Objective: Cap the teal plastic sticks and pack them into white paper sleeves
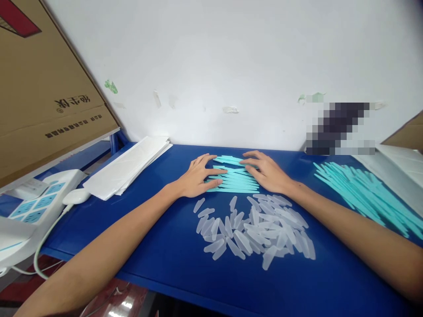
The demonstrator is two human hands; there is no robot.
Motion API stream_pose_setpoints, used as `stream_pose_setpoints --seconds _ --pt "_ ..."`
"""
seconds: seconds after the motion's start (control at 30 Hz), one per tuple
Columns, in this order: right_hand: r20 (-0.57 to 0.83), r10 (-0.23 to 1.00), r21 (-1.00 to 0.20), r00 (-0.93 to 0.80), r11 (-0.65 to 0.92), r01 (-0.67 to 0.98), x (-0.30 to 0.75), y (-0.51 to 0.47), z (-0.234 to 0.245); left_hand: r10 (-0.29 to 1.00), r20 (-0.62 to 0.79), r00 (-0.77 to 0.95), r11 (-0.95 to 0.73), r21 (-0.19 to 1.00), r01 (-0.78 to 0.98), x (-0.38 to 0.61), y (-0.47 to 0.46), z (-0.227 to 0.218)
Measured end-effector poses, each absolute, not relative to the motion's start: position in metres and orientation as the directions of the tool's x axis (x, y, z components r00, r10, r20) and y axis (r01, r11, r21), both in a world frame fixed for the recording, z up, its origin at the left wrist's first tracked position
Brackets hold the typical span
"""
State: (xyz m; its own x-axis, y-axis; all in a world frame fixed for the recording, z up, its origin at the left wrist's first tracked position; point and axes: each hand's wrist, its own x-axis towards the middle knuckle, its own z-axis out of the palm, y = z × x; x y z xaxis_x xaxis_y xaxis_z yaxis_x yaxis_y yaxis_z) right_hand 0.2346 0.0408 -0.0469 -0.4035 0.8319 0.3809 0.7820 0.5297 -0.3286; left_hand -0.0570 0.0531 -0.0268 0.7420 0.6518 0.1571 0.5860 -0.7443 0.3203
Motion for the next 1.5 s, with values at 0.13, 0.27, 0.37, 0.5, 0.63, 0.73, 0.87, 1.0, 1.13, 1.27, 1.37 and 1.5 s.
stream_pose_setpoints --seconds 0.13,0.27,0.37,0.5,0.63,0.73,0.87,1.0,1.13,1.27,1.37,1.5 --pt "0.344 0.843 -0.318 -0.414 0.519 0.793 0.234 0.040 -0.045 0.645 0.181 0.743 -0.752 0.322 0.575 -0.057 0.054 -0.025" --pt "0.331 0.846 -0.320 -0.419 0.518 0.793 0.234 0.040 -0.044 0.648 0.189 0.738 -0.749 0.336 0.571 -0.056 0.054 -0.023" --pt "0.344 0.833 -0.324 -0.432 0.538 0.778 0.235 0.041 -0.045 0.658 0.203 0.725 -0.742 0.341 0.577 -0.056 0.054 -0.024" --pt "0.322 0.842 -0.316 -0.433 0.526 0.789 0.235 0.041 -0.045 0.668 0.211 0.714 -0.735 0.336 0.589 -0.057 0.055 -0.027" --pt "0.301 0.838 -0.327 -0.456 0.540 0.776 0.235 0.039 -0.043 0.690 0.180 0.701 -0.715 0.316 0.623 -0.056 0.055 -0.028" --pt "0.307 0.833 -0.360 -0.460 0.549 0.754 0.235 0.038 -0.042 0.704 0.169 0.690 -0.704 0.294 0.646 -0.056 0.055 -0.030" --pt "0.342 0.856 -0.393 -0.388 0.505 0.769 0.235 0.042 -0.043 0.716 0.162 0.679 -0.691 0.296 0.659 -0.056 0.055 -0.032" --pt "0.332 0.887 -0.406 -0.321 0.441 0.800 0.232 0.055 -0.037 0.721 0.173 0.671 -0.686 0.314 0.656 -0.056 0.056 -0.032" --pt "0.122 0.960 -0.358 -0.254 0.281 0.890 0.219 0.077 -0.016 0.733 0.212 0.646 -0.675 0.336 0.656 -0.056 0.056 -0.032" --pt "-0.002 0.963 -0.230 -0.271 0.263 0.937 0.214 0.089 0.003 0.756 0.262 0.599 -0.651 0.388 0.652 -0.058 0.055 -0.029" --pt "-0.063 0.962 -0.183 -0.264 0.249 0.951 0.229 0.081 0.015 0.764 0.297 0.572 -0.643 0.422 0.640 -0.060 0.056 -0.027" --pt "-0.204 0.961 -0.147 -0.185 0.157 0.977 0.270 0.050 0.025 0.775 0.314 0.548 -0.630 0.456 0.629 -0.059 0.057 -0.026"
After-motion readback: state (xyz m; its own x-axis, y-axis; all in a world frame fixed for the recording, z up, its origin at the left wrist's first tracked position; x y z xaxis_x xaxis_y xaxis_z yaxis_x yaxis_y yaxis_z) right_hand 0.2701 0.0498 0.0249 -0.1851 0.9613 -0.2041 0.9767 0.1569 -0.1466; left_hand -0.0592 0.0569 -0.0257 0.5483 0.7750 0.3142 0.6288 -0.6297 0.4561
